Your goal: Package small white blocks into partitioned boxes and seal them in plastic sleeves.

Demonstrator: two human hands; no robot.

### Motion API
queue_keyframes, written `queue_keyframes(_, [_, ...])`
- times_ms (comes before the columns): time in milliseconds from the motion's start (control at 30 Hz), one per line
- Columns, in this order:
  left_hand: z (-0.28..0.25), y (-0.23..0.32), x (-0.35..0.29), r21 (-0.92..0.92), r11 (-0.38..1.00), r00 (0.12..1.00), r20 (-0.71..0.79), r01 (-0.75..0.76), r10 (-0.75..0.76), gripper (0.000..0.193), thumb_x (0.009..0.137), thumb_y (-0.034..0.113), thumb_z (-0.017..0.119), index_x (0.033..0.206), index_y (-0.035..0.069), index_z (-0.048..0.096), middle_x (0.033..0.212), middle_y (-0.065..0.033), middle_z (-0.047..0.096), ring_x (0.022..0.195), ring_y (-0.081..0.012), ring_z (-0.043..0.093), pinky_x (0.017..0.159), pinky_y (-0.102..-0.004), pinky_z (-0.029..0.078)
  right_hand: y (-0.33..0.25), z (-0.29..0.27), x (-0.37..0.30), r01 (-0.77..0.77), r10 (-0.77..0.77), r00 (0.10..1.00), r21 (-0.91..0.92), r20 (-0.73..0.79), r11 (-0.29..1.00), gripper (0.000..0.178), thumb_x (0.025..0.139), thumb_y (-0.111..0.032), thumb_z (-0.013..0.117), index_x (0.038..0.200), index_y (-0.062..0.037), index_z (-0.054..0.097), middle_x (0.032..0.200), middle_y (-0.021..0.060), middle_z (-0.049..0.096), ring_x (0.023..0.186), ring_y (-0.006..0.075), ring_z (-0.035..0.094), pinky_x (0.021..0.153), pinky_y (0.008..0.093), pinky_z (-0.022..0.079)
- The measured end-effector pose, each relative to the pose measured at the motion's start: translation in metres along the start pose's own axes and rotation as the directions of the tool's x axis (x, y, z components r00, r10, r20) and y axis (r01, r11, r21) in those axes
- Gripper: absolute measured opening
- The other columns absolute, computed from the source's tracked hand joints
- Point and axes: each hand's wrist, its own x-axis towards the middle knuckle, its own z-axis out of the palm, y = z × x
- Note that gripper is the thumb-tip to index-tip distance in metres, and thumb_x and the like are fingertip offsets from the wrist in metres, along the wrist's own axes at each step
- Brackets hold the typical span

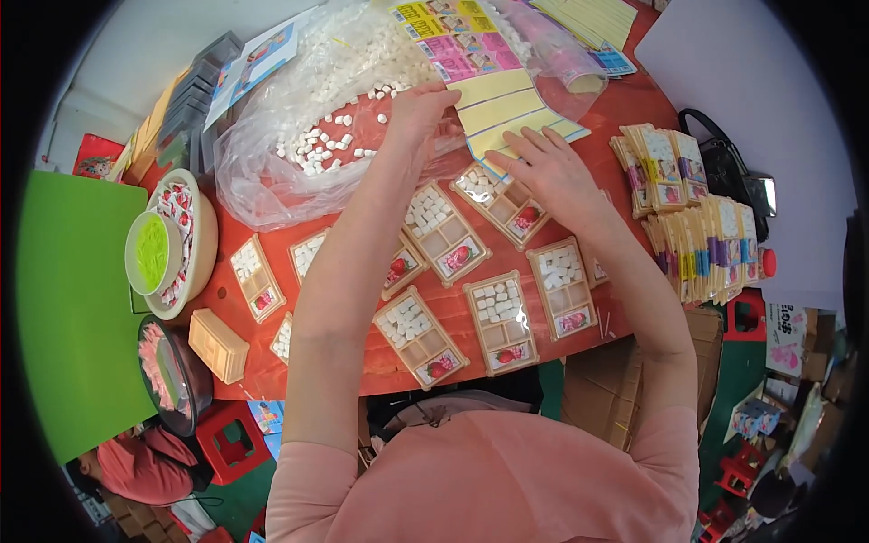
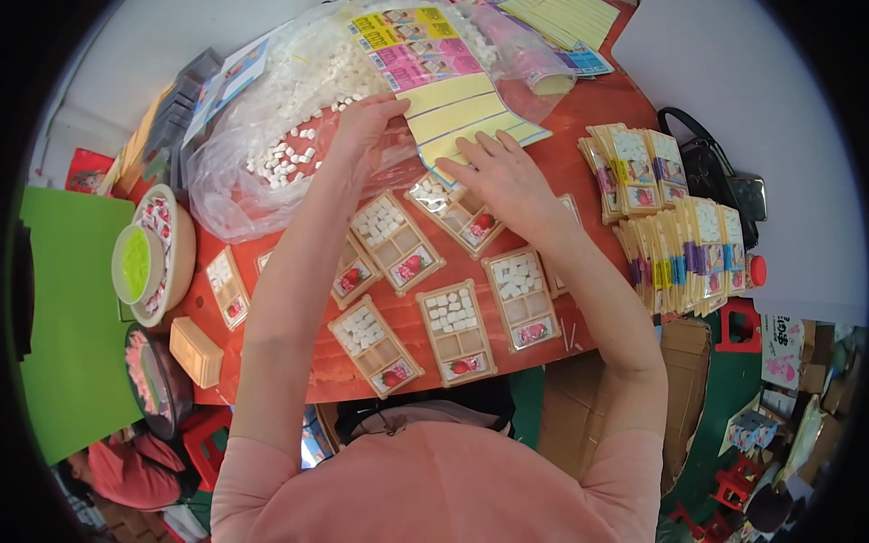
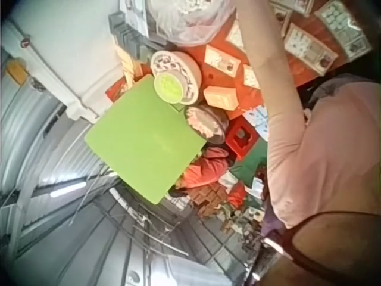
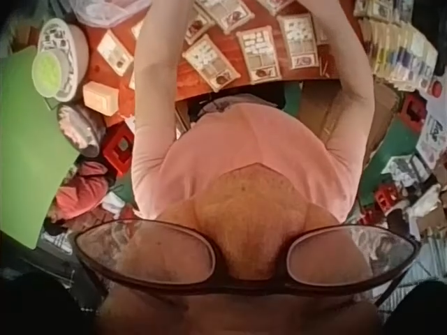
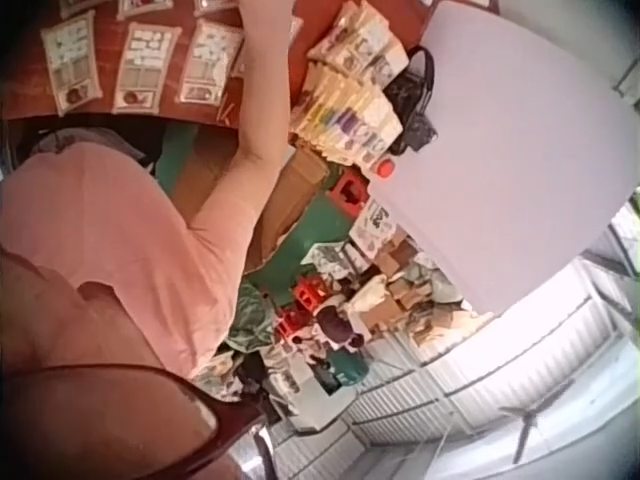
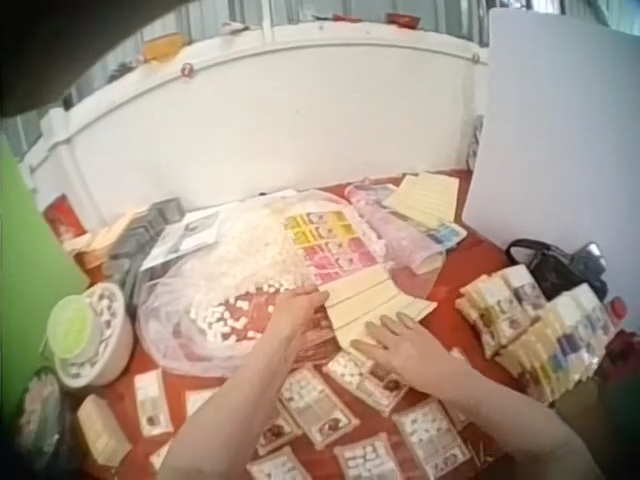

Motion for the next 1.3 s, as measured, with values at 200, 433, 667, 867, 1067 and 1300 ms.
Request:
queue_keyframes(200, [0.028, 0.023, -0.004, -0.035, 0.972, 0.972, -0.016, -0.234, 0.234, 0.016, 0.096, 0.012, 0.063, 0.103, -0.001, 0.069, 0.084, -0.0085, 0.070, 0.057, -0.0163, 0.064, 0.046, -0.0262, 0.047, 0.023, 0.001, 0.013, -0.028, 0.022, 0.997, -0.073, -0.078, 0.997, 0.055, 0.085, -0.001, 0.058, 0.137, -0.0195, 0.059, 0.139, 0.0143, 0.057, 0.130, 0.0335, 0.052, 0.110, 0.0452, 0.041])
queue_keyframes(433, [0.000, 0.046, -0.032, 0.280, 0.731, 0.734, -0.118, -0.622, 0.669, 0.023, 0.098, 0.016, 0.063, 0.102, -0.006, 0.070, 0.084, -0.0097, 0.071, 0.067, -0.0141, 0.069, 0.058, -0.0261, 0.056, -0.001, 0.009, 0.047, 0.025, 0.025, 0.956, 0.165, -0.294, 0.986, 0.056, 0.084, 0.007, 0.056, 0.136, -0.0138, 0.060, 0.144, 0.0154, 0.052, 0.132, 0.0373, 0.050, 0.108, 0.0449, 0.043])
queue_keyframes(667, [-0.057, 0.029, -0.065, 0.141, 0.802, 0.724, -0.360, -0.581, 0.588, 0.021, 0.097, 0.009, 0.064, 0.108, -0.009, 0.068, 0.084, -0.0084, 0.071, 0.070, -0.0111, 0.068, 0.063, -0.0245, 0.056, -0.059, 0.003, 0.125, 0.112, 0.247, 0.853, 0.623, -0.460, 0.775, 0.029, 0.095, 0.000, 0.058, 0.123, -0.0037, 0.066, 0.124, 0.0149, 0.065, 0.110, 0.0283, 0.067, 0.086, 0.0329, 0.055])
queue_keyframes(867, [-0.087, 0.044, -0.082, 0.277, 0.720, 0.643, -0.325, -0.636, 0.693, 0.019, 0.097, 0.008, 0.065, 0.109, -0.006, 0.070, 0.086, -0.0065, 0.071, 0.072, -0.0088, 0.067, 0.066, -0.0236, 0.055, -0.104, -0.022, 0.187, 0.232, 0.216, 0.758, 0.565, -0.615, 0.792, 0.016, 0.091, -0.001, 0.065, 0.107, -0.0009, 0.067, 0.104, 0.0141, 0.068, 0.090, 0.0295, 0.069, 0.075, 0.0343, 0.055])
queue_keyframes(1067, [-0.110, 0.052, -0.084, 0.448, 0.668, 0.625, -0.265, -0.594, 0.734, 0.009, 0.093, 0.003, 0.067, 0.097, -0.004, 0.071, 0.085, -0.0045, 0.068, 0.072, -0.0090, 0.063, 0.066, -0.0254, 0.053, -0.115, -0.016, 0.206, 0.291, 0.044, 0.785, 0.431, -0.618, 0.854, 0.015, 0.087, 0.001, 0.066, 0.102, 0.0007, 0.065, 0.100, 0.0146, 0.067, 0.087, 0.0340, 0.068, 0.073, 0.0381, 0.057])
queue_keyframes(1300, [-0.131, 0.061, -0.081, 0.699, 0.364, 0.511, 0.003, -0.616, 0.860, 0.006, 0.087, -0.002, 0.062, 0.090, -0.003, 0.068, 0.088, -0.0143, 0.066, 0.075, -0.0302, 0.066, 0.069, -0.0375, 0.053, -0.109, -0.026, 0.215, 0.294, -0.155, 0.870, 0.240, -0.467, 0.925, 0.021, 0.080, 0.001, 0.067, 0.100, -0.0015, 0.062, 0.096, 0.0138, 0.065, 0.085, 0.0340, 0.068, 0.070, 0.0392, 0.058])
